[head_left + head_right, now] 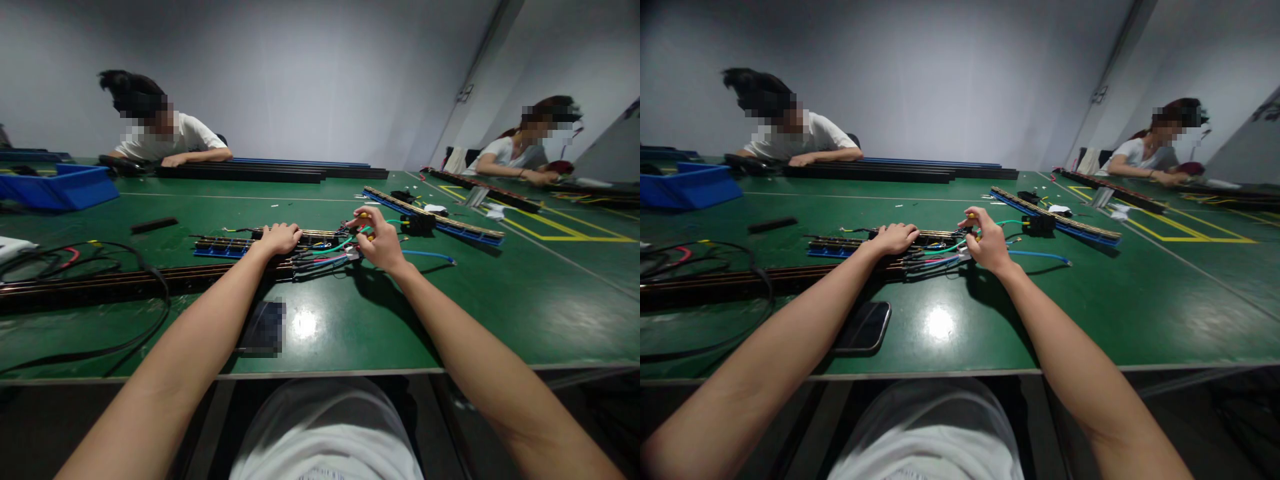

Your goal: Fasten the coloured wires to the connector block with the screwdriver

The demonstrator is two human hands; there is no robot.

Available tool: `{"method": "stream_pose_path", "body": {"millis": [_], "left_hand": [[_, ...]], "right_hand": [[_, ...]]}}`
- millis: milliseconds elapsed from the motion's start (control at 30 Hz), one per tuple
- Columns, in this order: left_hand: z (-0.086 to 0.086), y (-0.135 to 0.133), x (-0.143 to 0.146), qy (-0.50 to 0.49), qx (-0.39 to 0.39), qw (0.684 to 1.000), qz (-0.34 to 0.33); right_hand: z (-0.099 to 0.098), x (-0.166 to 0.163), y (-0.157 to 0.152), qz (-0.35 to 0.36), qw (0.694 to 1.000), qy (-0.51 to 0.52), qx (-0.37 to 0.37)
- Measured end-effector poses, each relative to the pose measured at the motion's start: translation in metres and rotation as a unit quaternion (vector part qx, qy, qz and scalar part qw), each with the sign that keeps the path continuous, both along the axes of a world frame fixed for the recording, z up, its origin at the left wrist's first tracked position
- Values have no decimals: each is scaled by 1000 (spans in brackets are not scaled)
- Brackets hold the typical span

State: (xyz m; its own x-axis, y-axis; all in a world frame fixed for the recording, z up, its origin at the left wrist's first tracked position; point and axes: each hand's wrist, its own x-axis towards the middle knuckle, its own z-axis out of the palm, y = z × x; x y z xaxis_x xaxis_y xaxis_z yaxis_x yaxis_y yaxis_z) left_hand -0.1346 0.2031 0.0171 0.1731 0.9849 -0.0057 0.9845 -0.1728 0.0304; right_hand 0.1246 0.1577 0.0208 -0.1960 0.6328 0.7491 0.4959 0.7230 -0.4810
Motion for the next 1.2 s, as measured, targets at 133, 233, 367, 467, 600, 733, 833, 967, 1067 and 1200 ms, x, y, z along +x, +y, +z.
{"method": "stream_pose_path", "body": {"millis": [133, 233, 367, 467, 600, 733, 833, 967, 1067, 1200], "left_hand": [[2, -3, 3, 3, 3, 1000, 8], [3, -5, 5, 6, 2, 1000, 10], [3, -4, 4, 4, 3, 1000, 4], [2, -3, 3, 1, 3, 1000, 3], [1, -3, 3, 2, 3, 1000, 5], [2, -3, 4, 2, 3, 1000, 5], [2, -4, 4, 1, 5, 1000, 3], [2, -3, 4, 2, 4, 1000, 6], [1, -2, 3, 2, 2, 1000, 5], [0, -2, 3, 0, 5, 1000, 2]], "right_hand": [[-8, 1, 4, 58, 992, -110, -2], [-10, -1, 4, 71, 985, -154, 21], [-5, -4, 0, 22, 998, -65, 11], [3, -4, -6, -16, 999, 23, 27], [13, -1, -17, 17, 994, 84, 67], [18, 1, -19, 30, 992, 104, 71], [18, 3, -17, 24, 991, 105, 74], [20, 6, -16, 30, 993, 94, 59], [21, 7, -15, 30, 994, 99, 47], [18, 7, -12, 26, 996, 81, 38]]}}
